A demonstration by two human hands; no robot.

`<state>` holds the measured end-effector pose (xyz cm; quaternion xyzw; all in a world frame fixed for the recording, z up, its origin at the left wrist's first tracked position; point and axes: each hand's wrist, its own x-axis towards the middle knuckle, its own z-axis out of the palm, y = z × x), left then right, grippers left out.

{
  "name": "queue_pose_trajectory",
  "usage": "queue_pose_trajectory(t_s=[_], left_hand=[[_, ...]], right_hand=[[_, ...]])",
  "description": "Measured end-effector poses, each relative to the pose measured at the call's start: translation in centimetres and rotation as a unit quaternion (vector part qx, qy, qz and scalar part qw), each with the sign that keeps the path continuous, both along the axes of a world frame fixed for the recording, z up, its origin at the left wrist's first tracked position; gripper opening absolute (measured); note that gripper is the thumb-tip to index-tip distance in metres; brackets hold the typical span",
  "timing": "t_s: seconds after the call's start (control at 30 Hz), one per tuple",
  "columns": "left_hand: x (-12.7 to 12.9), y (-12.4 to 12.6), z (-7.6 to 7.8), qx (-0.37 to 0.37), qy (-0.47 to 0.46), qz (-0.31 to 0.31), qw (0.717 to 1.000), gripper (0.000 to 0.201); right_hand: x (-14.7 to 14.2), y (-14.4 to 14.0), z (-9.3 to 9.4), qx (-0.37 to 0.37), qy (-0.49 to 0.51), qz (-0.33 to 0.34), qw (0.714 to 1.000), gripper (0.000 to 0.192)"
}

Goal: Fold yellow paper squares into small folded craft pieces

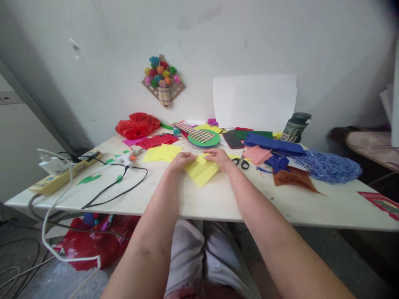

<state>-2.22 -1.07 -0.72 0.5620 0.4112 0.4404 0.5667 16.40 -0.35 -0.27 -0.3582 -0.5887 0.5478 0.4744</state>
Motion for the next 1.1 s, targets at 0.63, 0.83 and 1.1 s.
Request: queue_pose_trajectory(t_s=[0.63, 0.83, 1.1], left_hand=[[-0.05, -0.21, 0.27, 0.004, 0.052, 0.015, 0.999, 0.032], [-0.10, -0.35, 0.40, 0.014, 0.054, 0.006, 0.998, 0.029], [-0.17, -0.31, 0.34, 0.013, 0.046, -0.009, 0.999, 0.029]], right_hand=[[-0.40, -0.25, 0.11, 0.002, -0.020, 0.002, 1.000, 0.035], [-0.03, -0.29, 0.30, -0.022, -0.027, -0.004, 0.999, 0.035], [0.06, -0.32, 0.24, -0.015, -0.055, -0.008, 0.998, 0.021]])
